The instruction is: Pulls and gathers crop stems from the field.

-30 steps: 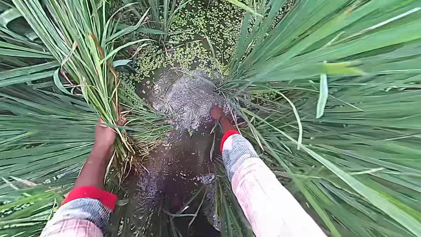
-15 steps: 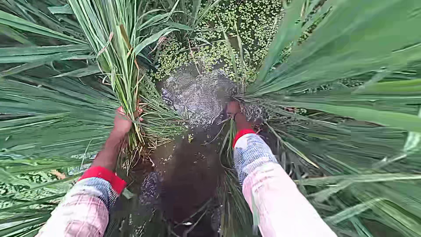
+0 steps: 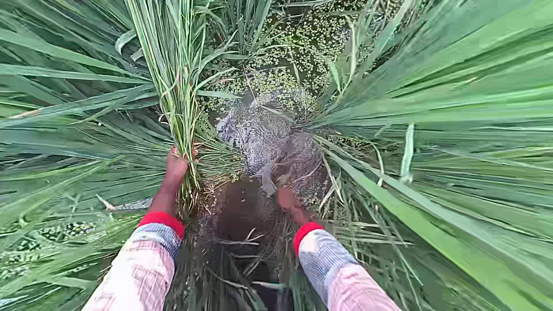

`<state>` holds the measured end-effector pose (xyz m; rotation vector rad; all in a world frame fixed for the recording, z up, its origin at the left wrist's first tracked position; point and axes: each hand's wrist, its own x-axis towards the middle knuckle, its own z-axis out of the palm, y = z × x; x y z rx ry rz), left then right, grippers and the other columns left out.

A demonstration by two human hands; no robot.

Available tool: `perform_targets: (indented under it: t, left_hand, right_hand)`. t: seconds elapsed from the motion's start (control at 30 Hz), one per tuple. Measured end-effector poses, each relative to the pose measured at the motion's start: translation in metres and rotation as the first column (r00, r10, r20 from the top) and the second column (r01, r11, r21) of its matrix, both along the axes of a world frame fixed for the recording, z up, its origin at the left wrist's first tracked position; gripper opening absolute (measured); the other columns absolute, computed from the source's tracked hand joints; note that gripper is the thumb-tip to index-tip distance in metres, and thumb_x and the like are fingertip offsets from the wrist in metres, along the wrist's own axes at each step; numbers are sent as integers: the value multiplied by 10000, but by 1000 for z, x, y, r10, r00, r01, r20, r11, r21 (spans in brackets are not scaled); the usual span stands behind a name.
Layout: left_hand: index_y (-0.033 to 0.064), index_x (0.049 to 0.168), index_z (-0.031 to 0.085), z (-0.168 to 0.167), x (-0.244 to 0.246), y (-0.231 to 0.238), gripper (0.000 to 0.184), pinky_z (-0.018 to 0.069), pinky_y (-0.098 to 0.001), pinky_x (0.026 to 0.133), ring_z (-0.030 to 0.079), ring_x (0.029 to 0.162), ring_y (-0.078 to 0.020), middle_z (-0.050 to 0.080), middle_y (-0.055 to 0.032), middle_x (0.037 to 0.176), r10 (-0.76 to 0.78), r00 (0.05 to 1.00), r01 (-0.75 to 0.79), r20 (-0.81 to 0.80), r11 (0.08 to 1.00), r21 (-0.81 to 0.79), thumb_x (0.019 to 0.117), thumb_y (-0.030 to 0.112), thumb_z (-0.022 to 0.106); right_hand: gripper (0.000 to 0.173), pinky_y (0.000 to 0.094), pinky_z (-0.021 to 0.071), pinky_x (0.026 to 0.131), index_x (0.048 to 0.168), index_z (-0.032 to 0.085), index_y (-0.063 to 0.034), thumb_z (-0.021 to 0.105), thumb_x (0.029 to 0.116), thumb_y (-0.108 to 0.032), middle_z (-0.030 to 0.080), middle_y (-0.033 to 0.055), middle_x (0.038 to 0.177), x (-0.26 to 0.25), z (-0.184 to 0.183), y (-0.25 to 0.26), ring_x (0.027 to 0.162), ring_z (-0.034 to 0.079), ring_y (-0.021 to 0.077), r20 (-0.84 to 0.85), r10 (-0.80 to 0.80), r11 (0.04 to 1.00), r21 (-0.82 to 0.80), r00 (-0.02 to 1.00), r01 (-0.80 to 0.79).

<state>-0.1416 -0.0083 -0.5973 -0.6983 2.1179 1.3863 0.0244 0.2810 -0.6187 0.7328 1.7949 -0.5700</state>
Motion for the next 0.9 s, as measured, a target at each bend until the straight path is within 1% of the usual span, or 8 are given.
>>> perform_targets:
  t: [0.07, 0.2, 0.33, 0.47, 0.57, 0.7, 0.77, 0.9]
  left_hand:
    - [-72, 1385, 466, 14, 1, 5, 367, 536, -347, 882, 628, 971, -164, 612, -199, 1184, -33, 998, 34, 45, 999, -31, 1034, 12, 529]
    - [-73, 1411, 441, 20, 5, 6, 378, 540, -336, 869, 634, 956, -161, 610, -201, 1190, -26, 997, 27, 70, 1000, -16, 1054, 34, 507]
    - [-60, 1337, 483, 22, 13, 11, 314, 561, -273, 703, 632, 756, -93, 626, -110, 1011, 52, 997, -55, 53, 997, 48, 1042, 37, 532]
    - [-56, 1398, 420, 35, 19, 9, 344, 560, -237, 715, 632, 806, -70, 607, -100, 1062, 7, 999, -14, 52, 991, 136, 1061, 13, 441]
    - [-65, 1374, 419, 59, 25, 15, 337, 557, -220, 646, 628, 706, -59, 614, -72, 977, -9, 998, -1, 69, 988, 156, 1044, -14, 469]
    - [-71, 1357, 438, 117, 26, 31, 326, 565, -221, 651, 635, 707, -64, 624, -81, 1008, -94, 991, 71, 100, 973, 220, 1034, -46, 473]
    - [-66, 1323, 458, 158, 28, 42, 284, 554, -220, 631, 626, 671, -63, 661, -72, 990, -149, 984, 118, 96, 953, 279, 1041, -38, 468]
    - [-41, 1340, 431, 258, 21, 77, 346, 544, -220, 625, 635, 678, -72, 679, -50, 949, -263, 962, 221, 73, 908, 356, 1010, -50, 535]
  right_hand:
    - [468, 594, 391, 1124, 1532, 430, -20, 424, 1098, -194, 523, 282, 1466, 15, 8, 10, 1364, 508, 436, 11, -8, 997, -79, 1000, 9]
    - [494, 528, 356, 1163, 1560, 347, 35, 407, 1108, -157, 521, 308, 1459, 15, 23, 45, 1373, 505, 416, -286, -330, 908, 163, 900, 385]
    - [514, 606, 375, 1133, 1549, 367, 35, 432, 1093, -193, 515, 321, 1456, 29, -1, 40, 1356, 506, 471, -78, 26, 999, -21, 997, -28]
    - [454, 599, 400, 1121, 1449, 532, 22, 460, 1087, -242, 593, 327, 1356, 30, -30, 54, 1293, 562, 476, -281, 64, 993, 117, 958, -32]
    - [469, 634, 364, 1115, 1511, 426, 42, 407, 1089, -163, 512, 333, 1451, -5, 27, 41, 1363, 488, 490, -38, 233, 972, 11, 972, -233]
    - [495, 596, 378, 1118, 1512, 428, 40, 396, 1103, -238, 540, 329, 1419, -7, 96, 53, 1339, 518, 467, -180, 235, 972, 48, 955, -230]
    - [533, 668, 419, 1014, 1511, 383, 39, 514, 1041, -175, 554, 361, 1344, -28, 162, 45, 1259, 544, 525, -116, 483, 868, -66, 868, -492]
    - [349, 659, 382, 1045, 1383, 517, 92, 431, 1054, 15, 588, 357, 1286, -58, 298, 26, 1236, 547, 537, -349, 771, 555, -41, 532, -831]
